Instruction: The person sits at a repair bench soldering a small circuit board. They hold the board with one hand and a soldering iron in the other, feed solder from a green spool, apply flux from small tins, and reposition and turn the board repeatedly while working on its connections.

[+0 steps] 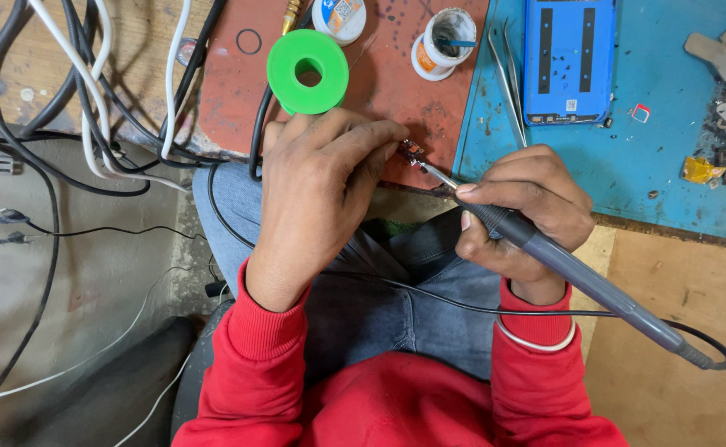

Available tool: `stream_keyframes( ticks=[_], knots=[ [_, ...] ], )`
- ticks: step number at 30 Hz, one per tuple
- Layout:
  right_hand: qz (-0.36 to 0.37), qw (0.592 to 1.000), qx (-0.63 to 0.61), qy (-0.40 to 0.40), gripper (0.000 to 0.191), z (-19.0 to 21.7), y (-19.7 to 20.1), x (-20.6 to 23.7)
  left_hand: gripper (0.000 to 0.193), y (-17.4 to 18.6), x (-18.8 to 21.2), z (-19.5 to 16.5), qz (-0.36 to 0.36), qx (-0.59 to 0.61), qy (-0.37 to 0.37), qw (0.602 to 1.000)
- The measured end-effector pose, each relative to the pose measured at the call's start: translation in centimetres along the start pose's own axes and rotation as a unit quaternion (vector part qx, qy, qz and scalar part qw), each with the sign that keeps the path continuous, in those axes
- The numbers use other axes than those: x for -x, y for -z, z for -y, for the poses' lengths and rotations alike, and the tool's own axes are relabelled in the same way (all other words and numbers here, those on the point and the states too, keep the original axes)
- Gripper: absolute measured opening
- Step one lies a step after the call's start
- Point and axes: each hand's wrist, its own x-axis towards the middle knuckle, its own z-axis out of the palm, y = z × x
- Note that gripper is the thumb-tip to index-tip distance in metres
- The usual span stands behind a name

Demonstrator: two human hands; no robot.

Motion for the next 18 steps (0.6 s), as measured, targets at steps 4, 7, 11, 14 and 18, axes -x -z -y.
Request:
stream_keyframes(
  ticks=[4, 7, 11, 14, 18],
  knots=[
    [-0.010, 1.000, 0.010, -0.004, 0.028, 0.09, -0.12, -0.03, 0.015, -0.02, -0.04, 0.02, -0.001, -0.001, 0.000, 1.000],
    [-0.008, 1.000, 0.016, -0.007, 0.023, 0.07, -0.10, -0.09, 0.015, 0.05, 0.02, 0.01, -0.001, 0.000, 0.001, 1.000],
    [-0.007, 1.000, 0.003, -0.003, 0.028, 0.12, -0.15, 0.05, 0.014, -0.04, 0.00, -0.01, -0.002, 0.001, 0.003, 1.000],
    [-0.006, 1.000, 0.004, -0.003, 0.026, 0.11, -0.09, 0.12, 0.015, 0.00, 0.03, 0.01, -0.006, 0.004, 0.000, 1.000],
    [0.002, 1.000, 0.005, -0.001, 0.025, 0.04, 0.02, 0.12, 0.014, -0.01, 0.01, 0.02, -0.002, 0.000, 0.002, 1.000]
  ],
)
